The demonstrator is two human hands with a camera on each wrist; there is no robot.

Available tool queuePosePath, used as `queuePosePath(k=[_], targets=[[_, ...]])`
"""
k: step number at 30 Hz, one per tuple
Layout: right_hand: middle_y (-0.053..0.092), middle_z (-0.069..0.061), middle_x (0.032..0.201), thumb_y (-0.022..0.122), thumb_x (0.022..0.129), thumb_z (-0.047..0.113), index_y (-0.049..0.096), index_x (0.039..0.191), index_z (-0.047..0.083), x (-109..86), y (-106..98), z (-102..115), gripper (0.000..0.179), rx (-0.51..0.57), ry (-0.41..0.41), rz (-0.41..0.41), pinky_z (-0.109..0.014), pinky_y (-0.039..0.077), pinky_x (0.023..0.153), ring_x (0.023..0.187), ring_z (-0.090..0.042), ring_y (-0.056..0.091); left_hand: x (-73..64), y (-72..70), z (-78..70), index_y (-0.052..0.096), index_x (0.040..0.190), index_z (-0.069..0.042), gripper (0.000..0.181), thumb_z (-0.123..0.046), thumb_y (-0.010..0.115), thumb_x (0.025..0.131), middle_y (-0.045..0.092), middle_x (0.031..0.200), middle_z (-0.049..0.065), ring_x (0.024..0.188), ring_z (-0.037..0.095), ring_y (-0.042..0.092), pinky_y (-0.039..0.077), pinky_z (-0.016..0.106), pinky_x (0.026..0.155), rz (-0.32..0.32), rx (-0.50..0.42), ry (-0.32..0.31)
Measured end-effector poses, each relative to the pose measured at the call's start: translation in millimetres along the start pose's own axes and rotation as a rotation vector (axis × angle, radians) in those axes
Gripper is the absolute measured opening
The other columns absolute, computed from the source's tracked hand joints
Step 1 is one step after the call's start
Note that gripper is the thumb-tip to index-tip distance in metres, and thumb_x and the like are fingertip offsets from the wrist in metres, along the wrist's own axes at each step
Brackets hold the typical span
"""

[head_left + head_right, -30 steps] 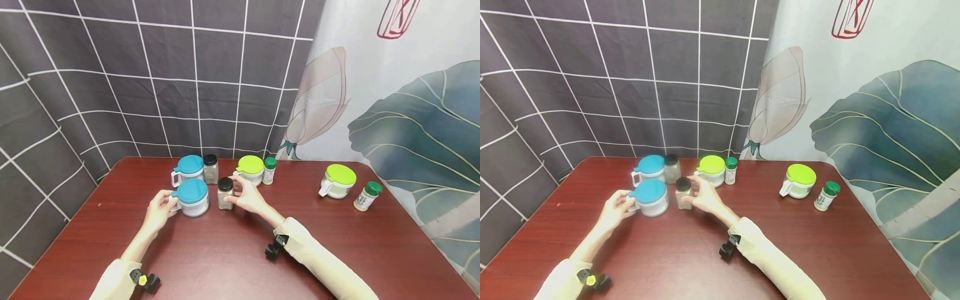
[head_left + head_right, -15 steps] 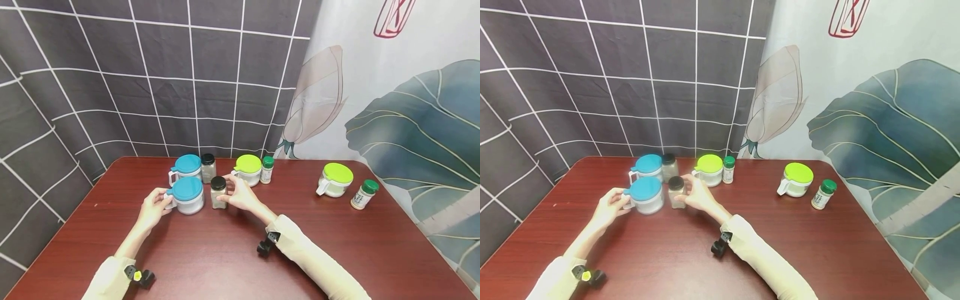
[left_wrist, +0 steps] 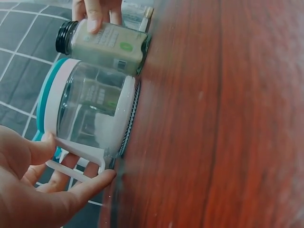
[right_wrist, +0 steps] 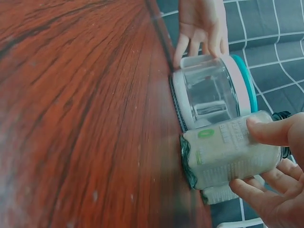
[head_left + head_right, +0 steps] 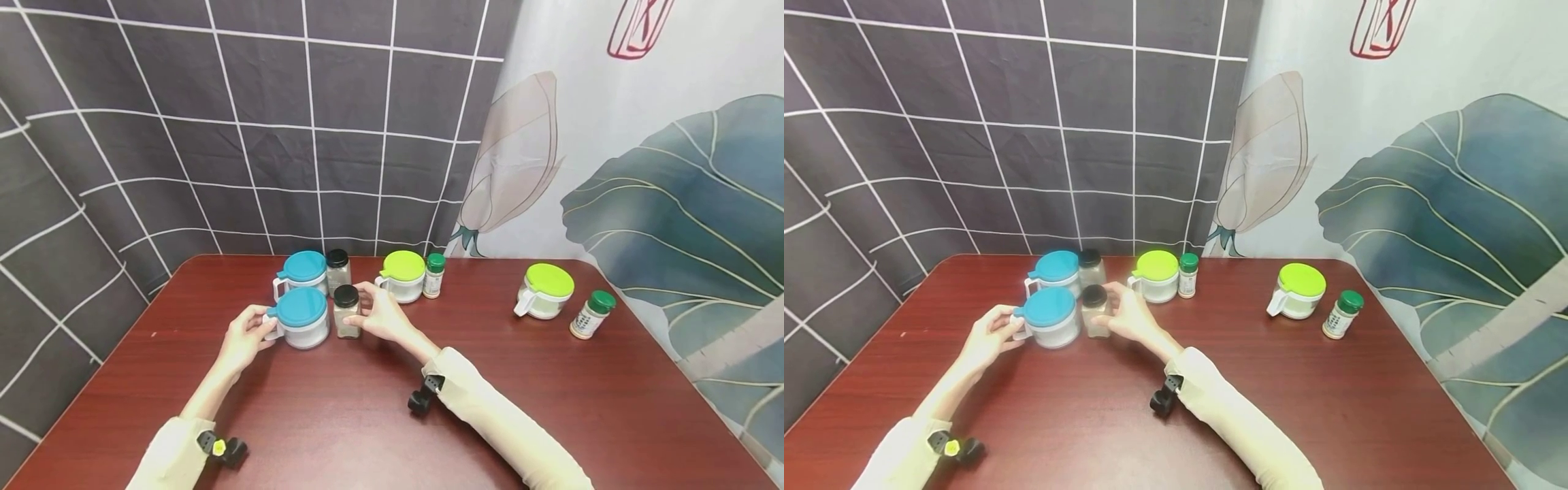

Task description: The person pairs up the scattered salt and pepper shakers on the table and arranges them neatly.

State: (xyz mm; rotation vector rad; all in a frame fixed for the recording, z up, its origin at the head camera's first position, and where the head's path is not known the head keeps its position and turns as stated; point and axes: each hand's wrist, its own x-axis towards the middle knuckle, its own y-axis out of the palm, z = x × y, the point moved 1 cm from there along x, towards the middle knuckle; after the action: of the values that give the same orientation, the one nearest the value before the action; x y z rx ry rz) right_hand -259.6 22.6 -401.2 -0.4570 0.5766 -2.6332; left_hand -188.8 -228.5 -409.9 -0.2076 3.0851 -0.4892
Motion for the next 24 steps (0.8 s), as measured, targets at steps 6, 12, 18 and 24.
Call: queuePosePath(k=[6,12,18,24], targets=[[0.065,-0.018,0.119,0.079,0.076,0.003,0.055,0.121,-0.002,5.2,8,4,0.051,-0.046,0.009,0.007,-0.033,0.054,0.090,0.111,-0.029,0.064,1.9,-2.3,1.5,0.048,0.123,0.005,0.030,-0.010,0.052,0.098,0.062,0.107,0.012,0.083,-0.006,0.059,0.057,0.032,0.081,-0.015,-0.015,-0.004],[0.066,-0.019,0.118,0.079,0.075,0.003,0.056,0.119,-0.003,8.5,11,7,0.050,-0.044,0.006,0.005,-0.034,0.054,0.089,0.110,-0.029,0.065,3.4,-3.6,0.5,0.047,0.124,0.005,0.030,-0.010,0.051,0.098,0.062,0.104,0.006,0.082,-0.007,0.058,0.057,0.032,0.081,-0.010,-0.016,-0.008],[0.066,-0.019,0.117,0.078,0.075,0.002,0.056,0.118,-0.004,10.2,13,9,0.049,-0.039,0.000,0.003,-0.034,0.054,0.090,0.109,-0.029,0.065,4.8,-4.9,-0.4,0.047,0.123,0.006,0.032,-0.009,0.054,0.097,0.063,0.105,0.011,0.080,-0.008,0.059,0.057,0.033,0.080,-0.022,-0.016,-0.002],[0.066,-0.019,0.119,0.078,0.076,0.004,0.055,0.121,-0.003,11.5,15,9,0.051,-0.077,0.011,-0.015,-0.035,0.054,0.090,0.109,-0.029,0.065,6.6,-7.4,-1.1,0.050,0.123,0.005,0.032,-0.010,0.058,0.095,0.065,0.107,0.014,0.081,-0.006,0.060,0.057,0.033,0.079,-0.029,0.018,0.008]])
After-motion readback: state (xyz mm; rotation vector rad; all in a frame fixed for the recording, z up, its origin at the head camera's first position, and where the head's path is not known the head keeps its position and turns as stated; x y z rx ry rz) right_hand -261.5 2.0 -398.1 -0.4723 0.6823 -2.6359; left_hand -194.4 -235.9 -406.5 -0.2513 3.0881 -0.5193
